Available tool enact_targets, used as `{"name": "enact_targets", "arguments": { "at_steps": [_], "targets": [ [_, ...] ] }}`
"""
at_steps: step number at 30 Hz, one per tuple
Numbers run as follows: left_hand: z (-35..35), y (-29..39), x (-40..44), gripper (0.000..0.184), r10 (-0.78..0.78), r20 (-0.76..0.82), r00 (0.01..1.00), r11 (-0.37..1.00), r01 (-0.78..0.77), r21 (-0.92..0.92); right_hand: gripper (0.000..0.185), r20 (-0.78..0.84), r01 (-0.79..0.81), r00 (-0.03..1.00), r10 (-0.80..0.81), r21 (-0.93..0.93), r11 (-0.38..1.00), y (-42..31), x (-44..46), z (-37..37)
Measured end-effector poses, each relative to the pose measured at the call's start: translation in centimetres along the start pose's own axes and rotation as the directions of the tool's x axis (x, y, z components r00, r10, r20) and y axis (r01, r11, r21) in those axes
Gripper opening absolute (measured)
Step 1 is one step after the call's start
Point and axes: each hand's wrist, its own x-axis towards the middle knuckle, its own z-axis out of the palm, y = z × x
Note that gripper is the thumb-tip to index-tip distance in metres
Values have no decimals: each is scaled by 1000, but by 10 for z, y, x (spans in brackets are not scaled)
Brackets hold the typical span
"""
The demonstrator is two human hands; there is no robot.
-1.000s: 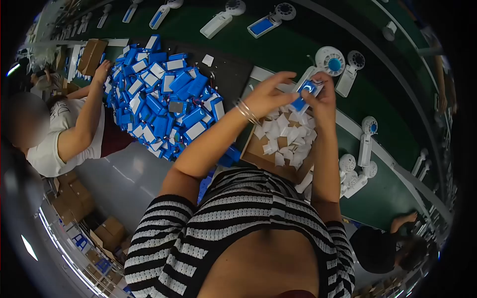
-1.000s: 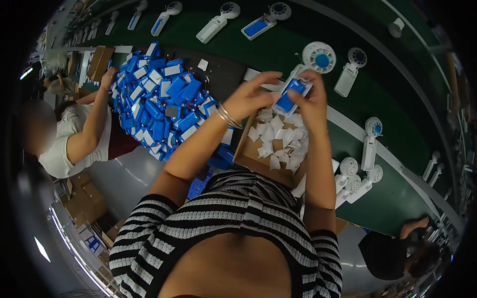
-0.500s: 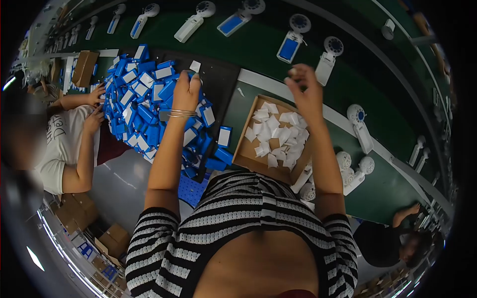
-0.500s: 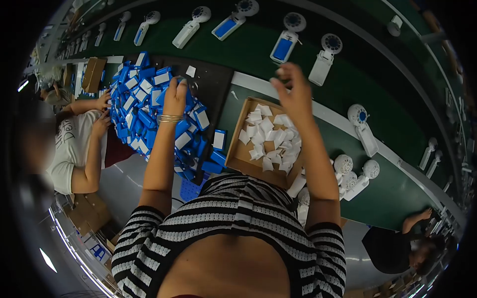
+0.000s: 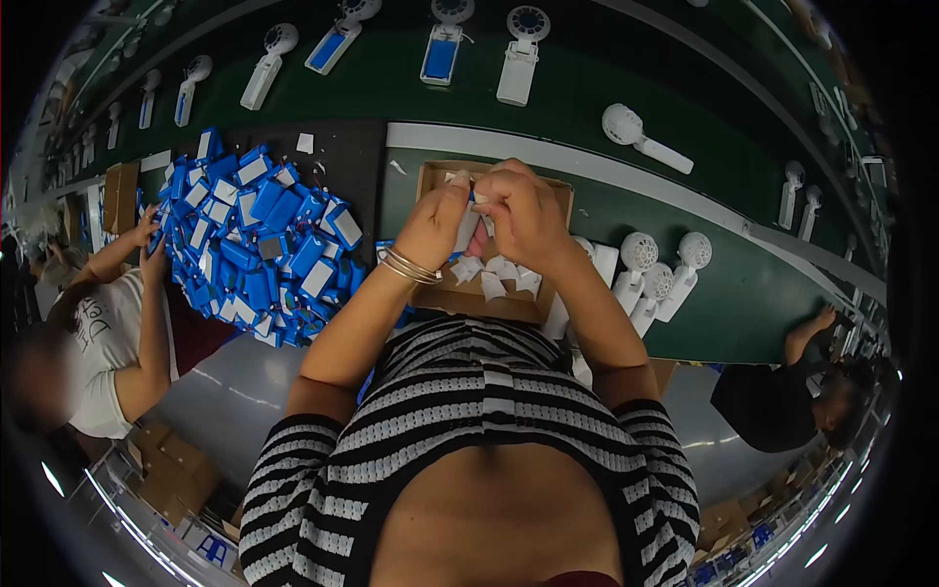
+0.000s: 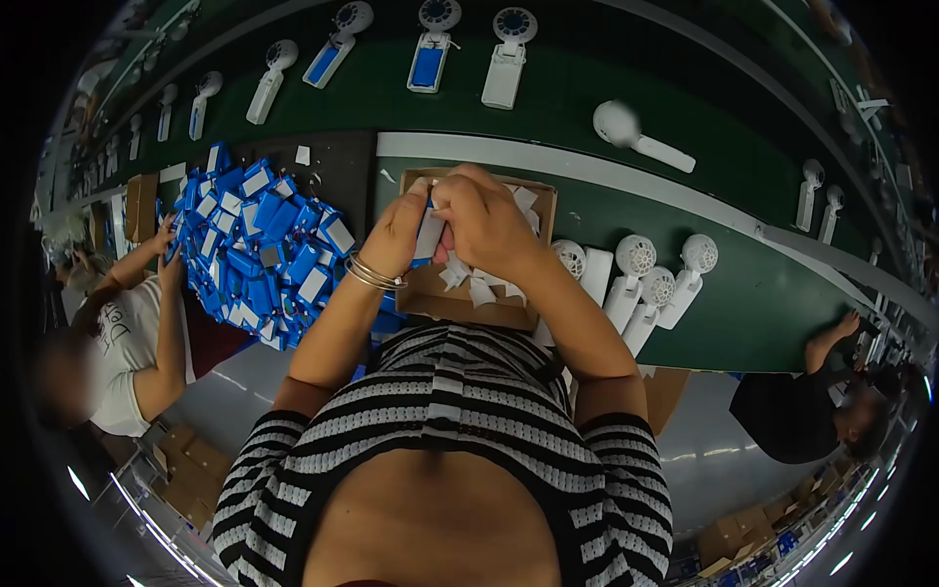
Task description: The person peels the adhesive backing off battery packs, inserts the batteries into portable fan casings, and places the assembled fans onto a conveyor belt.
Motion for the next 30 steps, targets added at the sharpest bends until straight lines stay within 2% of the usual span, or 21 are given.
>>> {"name": "enact_targets", "arguments": {
  "at_steps": [2,4,5,7,9,10,12,14,15,16,18,19,20,21,22,23,24,25,26,28,30],
  "targets": [
    [5,-8,4,45,58,-58,997,998,-59,-10,29,19,77,997,-78,22,997,5,-2,-5],
    [11,-4,3,43,-67,-22,998,995,65,-75,31,37,146,988,-148,54,988,9,-8,-7],
    [16,-1,0,44,-6,-45,999,1000,5,-13,34,26,191,981,-192,36,981,11,-12,-9],
    [15,0,2,45,-62,-5,998,997,62,-34,39,16,236,972,-236,19,972,17,-18,-9],
    [15,-1,4,45,-125,46,991,991,127,-50,38,-6,201,980,-201,10,980,20,-24,-6],
    [15,-2,5,47,-75,9,997,997,75,1,38,-9,198,980,-198,10,980,19,-23,-6],
    [13,0,6,48,-25,-27,999,998,26,51,28,-94,39,995,-42,-31,999,11,-19,-8],
    [3,11,8,50,-208,141,968,973,219,-72,29,-134,5,991,-12,-52,999,3,-14,-5],
    [2,7,11,50,-207,138,969,973,218,-71,29,-178,-28,984,14,-76,997,1,-12,-4],
    [1,2,13,50,-145,53,988,987,141,75,29,-177,-29,984,16,-73,997,3,-10,-2],
    [5,-3,11,50,-76,-16,997,971,78,226,29,-99,-7,995,-2,-98,995,8,-11,2],
    [10,-3,11,52,55,-79,995,964,-32,265,29,-99,-5,995,-5,-100,995,10,-13,1],
    [12,-1,12,53,186,-137,973,941,-137,309,29,-20,106,994,-106,-36,994,13,-15,-2],
    [9,6,15,53,-13,-200,980,997,27,67,31,53,206,977,-208,41,978,15,-19,-2],
    [0,13,23,54,-217,-214,952,967,179,-183,31,54,206,977,-208,43,978,12,-28,2],
    [-18,11,28,55,-341,6,940,798,293,-526,27,199,54,978,-67,68,996,7,-41,7],
    [-24,10,30,55,-330,-3,944,802,279,-528,24,344,-93,937,64,70,993,5,-50,11],
    [-29,11,32,55,-326,-53,944,766,231,-600,29,437,-96,882,174,-195,976,5,-53,11],
    [-32,9,33,54,-332,-97,938,724,188,-664,29,435,-93,884,170,-193,977,5,-53,11],
    [-25,2,35,56,-340,-99,935,712,187,-677,44,87,-143,977,194,-406,903,5,-43,7],
    [-10,-6,37,55,-354,-104,930,716,197,-670,47,5,-138,989,147,-318,938,15,-26,11]
  ]
}}
